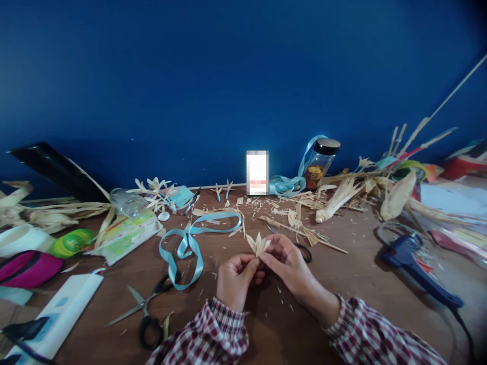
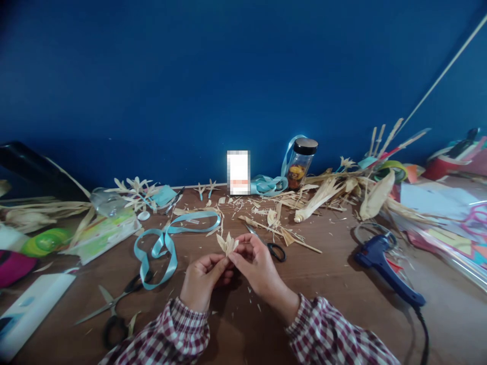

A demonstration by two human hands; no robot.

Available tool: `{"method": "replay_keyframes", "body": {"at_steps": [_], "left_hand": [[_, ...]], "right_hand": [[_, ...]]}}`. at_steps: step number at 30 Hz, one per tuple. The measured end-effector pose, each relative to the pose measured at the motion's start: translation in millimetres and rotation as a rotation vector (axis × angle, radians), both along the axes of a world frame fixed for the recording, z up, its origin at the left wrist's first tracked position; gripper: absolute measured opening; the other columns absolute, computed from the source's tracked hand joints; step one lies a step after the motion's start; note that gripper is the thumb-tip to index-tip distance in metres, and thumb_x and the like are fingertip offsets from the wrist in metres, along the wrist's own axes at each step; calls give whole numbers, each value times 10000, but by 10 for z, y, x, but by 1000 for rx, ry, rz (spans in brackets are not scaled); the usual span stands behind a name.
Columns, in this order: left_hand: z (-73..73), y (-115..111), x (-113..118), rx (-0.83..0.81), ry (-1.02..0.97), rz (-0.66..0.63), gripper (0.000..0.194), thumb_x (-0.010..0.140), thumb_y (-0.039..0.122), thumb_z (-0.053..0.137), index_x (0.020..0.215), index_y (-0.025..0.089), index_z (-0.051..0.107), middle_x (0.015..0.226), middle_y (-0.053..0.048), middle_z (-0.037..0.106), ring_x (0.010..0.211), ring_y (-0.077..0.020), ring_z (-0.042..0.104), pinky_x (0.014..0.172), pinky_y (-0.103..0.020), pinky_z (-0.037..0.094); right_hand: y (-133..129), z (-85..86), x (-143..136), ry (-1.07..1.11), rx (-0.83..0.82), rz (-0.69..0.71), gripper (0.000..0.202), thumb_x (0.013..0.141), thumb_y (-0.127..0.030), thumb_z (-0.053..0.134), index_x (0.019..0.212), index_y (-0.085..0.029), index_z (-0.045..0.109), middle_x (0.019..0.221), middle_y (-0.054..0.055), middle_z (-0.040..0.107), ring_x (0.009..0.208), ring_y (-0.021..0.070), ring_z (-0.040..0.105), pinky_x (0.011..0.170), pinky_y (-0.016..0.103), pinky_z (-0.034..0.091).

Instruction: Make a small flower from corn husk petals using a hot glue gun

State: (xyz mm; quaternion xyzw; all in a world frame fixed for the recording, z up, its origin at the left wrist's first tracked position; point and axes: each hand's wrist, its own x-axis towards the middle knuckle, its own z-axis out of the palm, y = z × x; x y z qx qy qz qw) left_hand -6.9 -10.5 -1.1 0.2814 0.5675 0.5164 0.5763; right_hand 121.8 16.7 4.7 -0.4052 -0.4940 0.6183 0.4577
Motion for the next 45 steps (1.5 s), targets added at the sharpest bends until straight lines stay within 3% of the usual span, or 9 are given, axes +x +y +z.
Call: {"method": "replay_keyframes", "body": {"at_steps": [12,17,28,36,45], "left_hand": [[60,0,-11,-13,-17,-31,362,554,400,769,754,109,687,676,-80,713,532,-148,651,473,-225,538],[4,-1,-17,47,29,-16,330,563,384,766,760,123,715,637,-36,697,510,-132,619,493,-237,543],[-51,8,-7,56,-33,55,289,544,343,787,723,124,726,598,-22,678,486,-114,597,498,-238,542],[-85,18,-40,32,-26,13,275,548,337,787,696,120,709,555,-9,658,500,-105,595,518,-210,528],[-104,4,-35,112,42,30,225,592,324,758,628,120,671,464,14,606,439,-78,526,455,-165,433]], "right_hand": [[10,12,10,-71,61,-43,259,745,-247,617,937,-214,447,695,-32,594,638,127,607,606,251,500],[-11,4,10,-109,62,-17,249,758,-226,602,933,-226,424,692,-38,607,615,129,608,569,239,487],[-41,-19,9,-224,150,-63,193,784,-219,587,913,-210,443,798,8,631,740,150,625,661,267,495],[-23,-31,17,-220,116,-31,193,779,-175,577,899,-207,429,763,-4,615,707,138,608,644,257,479],[-63,9,-25,-150,76,14,184,774,-151,571,894,-204,442,777,-8,589,724,127,590,648,242,468]]}}
